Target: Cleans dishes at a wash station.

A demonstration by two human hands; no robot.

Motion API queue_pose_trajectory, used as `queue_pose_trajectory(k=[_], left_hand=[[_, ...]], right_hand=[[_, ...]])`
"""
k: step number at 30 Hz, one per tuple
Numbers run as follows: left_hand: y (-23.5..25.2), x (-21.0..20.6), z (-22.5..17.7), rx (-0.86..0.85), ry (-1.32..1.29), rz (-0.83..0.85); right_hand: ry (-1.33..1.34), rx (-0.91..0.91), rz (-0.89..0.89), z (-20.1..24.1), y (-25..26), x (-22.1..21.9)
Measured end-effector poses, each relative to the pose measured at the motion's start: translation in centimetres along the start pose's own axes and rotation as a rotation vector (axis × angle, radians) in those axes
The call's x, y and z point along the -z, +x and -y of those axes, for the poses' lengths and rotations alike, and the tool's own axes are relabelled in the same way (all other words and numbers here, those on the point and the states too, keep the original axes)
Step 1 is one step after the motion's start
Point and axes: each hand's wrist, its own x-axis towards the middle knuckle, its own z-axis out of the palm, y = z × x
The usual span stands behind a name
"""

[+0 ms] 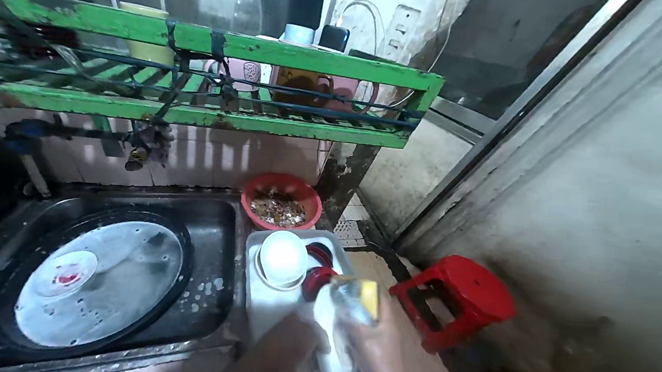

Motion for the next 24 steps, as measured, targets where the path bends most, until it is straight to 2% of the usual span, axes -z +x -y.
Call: queue_pose_trajectory(k=[2,3,4,6,8,10,13,14,15,17,18,19,20,23,24], left_hand=[[-0.4,-0.6,1.2,-0.005,0.128,0.041],[-0.7,-0.6,1.4,-0.018,0.184,0.044],[-1.1,-0.7,1.4,-0.044,0.256,0.055],[-1.3,-0.6,1.6,-0.093,0.357,0.134],[-1.4,-0.5,1.6,-0.13,0.355,0.184],[-1.6,-0.3,1.3,-0.071,0.342,0.144],[-1.5,0.2,0.5,0.023,0.281,0.133],[-1.5,0.3,0.2,0.027,0.256,0.137],[-1.5,0.2,0.2,0.017,0.247,0.134],[-1.3,0.2,0.1,-0.009,0.257,0.122],[-1.3,0.2,0.0,-0.005,0.258,0.12],[-1.4,0.1,-0.1,0.019,0.243,0.125],[-1.5,0.0,-0.2,0.047,0.223,0.148],[-1.2,0.4,0.4,0.012,0.169,0.264],[-1.1,0.5,0.6,-0.019,0.112,0.279]], right_hand=[[-0.05,0.232,0.067,0.8,-2.0,-0.8],[-0.035,0.268,0.084,0.7,-2.0,-0.9],[0.016,0.212,0.074,0.4,-1.3,-0.6],[0.148,-0.046,0.005,-0.6,1.6,0.6],[0.17,-0.144,-0.059,-0.7,3.3,1.7],[0.037,-0.007,-0.011,1.0,1.4,2.0],[-0.073,0.472,0.115,1.8,-1.6,0.5],[-0.029,0.487,0.113,1.6,-1.6,0.3],[0.03,0.383,0.081,1.4,-1.1,0.4],[0.143,0.025,0.005,1.0,1.2,1.3],[0.147,-0.052,-0.026,0.7,2.1,1.6],[0.109,-0.042,-0.034,1.1,1.9,1.8],[0.052,0.037,-0.02,1.8,1.1,1.8],[-0.039,0.454,0.102,2.8,-1.8,0.9],[-0.019,0.483,0.12,2.6,-1.8,0.8]])
